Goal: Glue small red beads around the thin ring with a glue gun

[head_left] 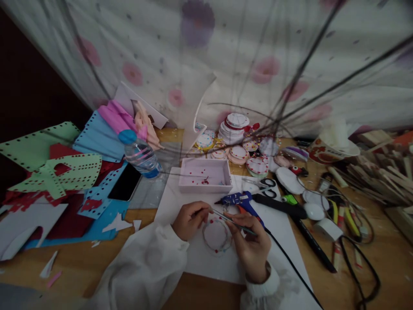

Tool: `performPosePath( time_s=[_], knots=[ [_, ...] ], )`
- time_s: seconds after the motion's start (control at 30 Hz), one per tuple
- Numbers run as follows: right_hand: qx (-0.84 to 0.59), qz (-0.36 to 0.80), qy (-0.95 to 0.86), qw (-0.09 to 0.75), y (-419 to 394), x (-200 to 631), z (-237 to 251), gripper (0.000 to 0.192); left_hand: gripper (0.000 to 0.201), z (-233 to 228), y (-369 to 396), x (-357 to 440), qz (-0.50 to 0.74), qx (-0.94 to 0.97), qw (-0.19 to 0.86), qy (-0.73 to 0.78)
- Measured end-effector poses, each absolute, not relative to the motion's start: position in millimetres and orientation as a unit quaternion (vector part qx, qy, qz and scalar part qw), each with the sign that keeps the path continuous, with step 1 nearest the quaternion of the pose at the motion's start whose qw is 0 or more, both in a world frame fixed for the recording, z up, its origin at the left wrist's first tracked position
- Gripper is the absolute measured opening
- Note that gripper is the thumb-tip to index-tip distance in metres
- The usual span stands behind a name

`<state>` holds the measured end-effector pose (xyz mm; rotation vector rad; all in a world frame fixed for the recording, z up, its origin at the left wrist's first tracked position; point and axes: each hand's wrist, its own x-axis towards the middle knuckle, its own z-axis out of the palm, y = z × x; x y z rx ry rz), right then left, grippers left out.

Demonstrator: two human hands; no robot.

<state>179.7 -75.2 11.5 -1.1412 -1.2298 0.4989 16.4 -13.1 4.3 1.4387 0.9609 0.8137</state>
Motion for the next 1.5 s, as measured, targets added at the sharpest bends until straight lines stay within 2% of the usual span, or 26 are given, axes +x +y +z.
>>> performPosePath(
  time_s=[0.37, 0.5, 0.63, 0.73, 0.9, 0.97, 1.07, 1.13, 1.3, 1.37, 1.5],
  knots=[
    [-0.503, 0.148, -0.565, 0.637, -74.9, 183.7, 18.4, 0.019, 0.030, 5.3, -13.0, 16.1, 0.366, 0.624, 0.563, 0.400],
    [-0.446, 0.004, -0.723, 0.528, -69.0, 184.3, 26.9, 0.022, 0.041, 16.3, -9.6, 13.8, 0.376, 0.650, 0.571, 0.331],
    [-0.406, -0.123, -0.812, 0.402, -64.3, 175.6, 29.7, 0.013, 0.051, 17.0, -7.5, 7.0, 0.373, 0.619, 0.610, 0.324],
    [-0.405, -0.080, -0.831, 0.374, -60.6, 168.7, 32.6, 0.013, 0.049, 11.3, -8.7, 2.9, 0.376, 0.574, 0.646, 0.334],
    [-0.383, 0.178, -0.800, 0.426, -52.5, 177.0, 50.2, 0.026, 0.036, 5.8, -9.3, 2.9, 0.417, 0.480, 0.680, 0.364],
    [-0.392, 0.228, -0.771, 0.448, -51.7, 190.5, 52.8, 0.027, 0.031, 6.2, -7.5, 2.6, 0.431, 0.467, 0.668, 0.386],
    [-0.524, 0.145, -0.688, 0.480, -53.4, 216.4, 42.3, 0.018, 0.029, 7.7, -4.9, 0.9, 0.417, 0.494, 0.648, 0.403],
    [-0.613, 0.071, -0.666, 0.418, -54.2, 231.6, 29.8, 0.010, 0.027, 9.7, -4.2, 0.4, 0.397, 0.520, 0.641, 0.402],
    [-0.753, 0.012, -0.613, 0.238, -51.4, 243.8, 8.8, 0.038, 0.025, 18.7, -3.6, 2.9, 0.354, 0.575, 0.624, 0.393],
    [-0.759, 0.011, -0.617, 0.205, -50.4, 241.7, 5.3, 0.043, 0.025, 20.2, -2.8, 3.5, 0.341, 0.584, 0.621, 0.396],
    [-0.766, 0.023, -0.611, 0.200, -51.4, 238.4, 1.7, 0.037, 0.026, 18.0, -1.3, 3.1, 0.338, 0.589, 0.615, 0.401]
  ],
)
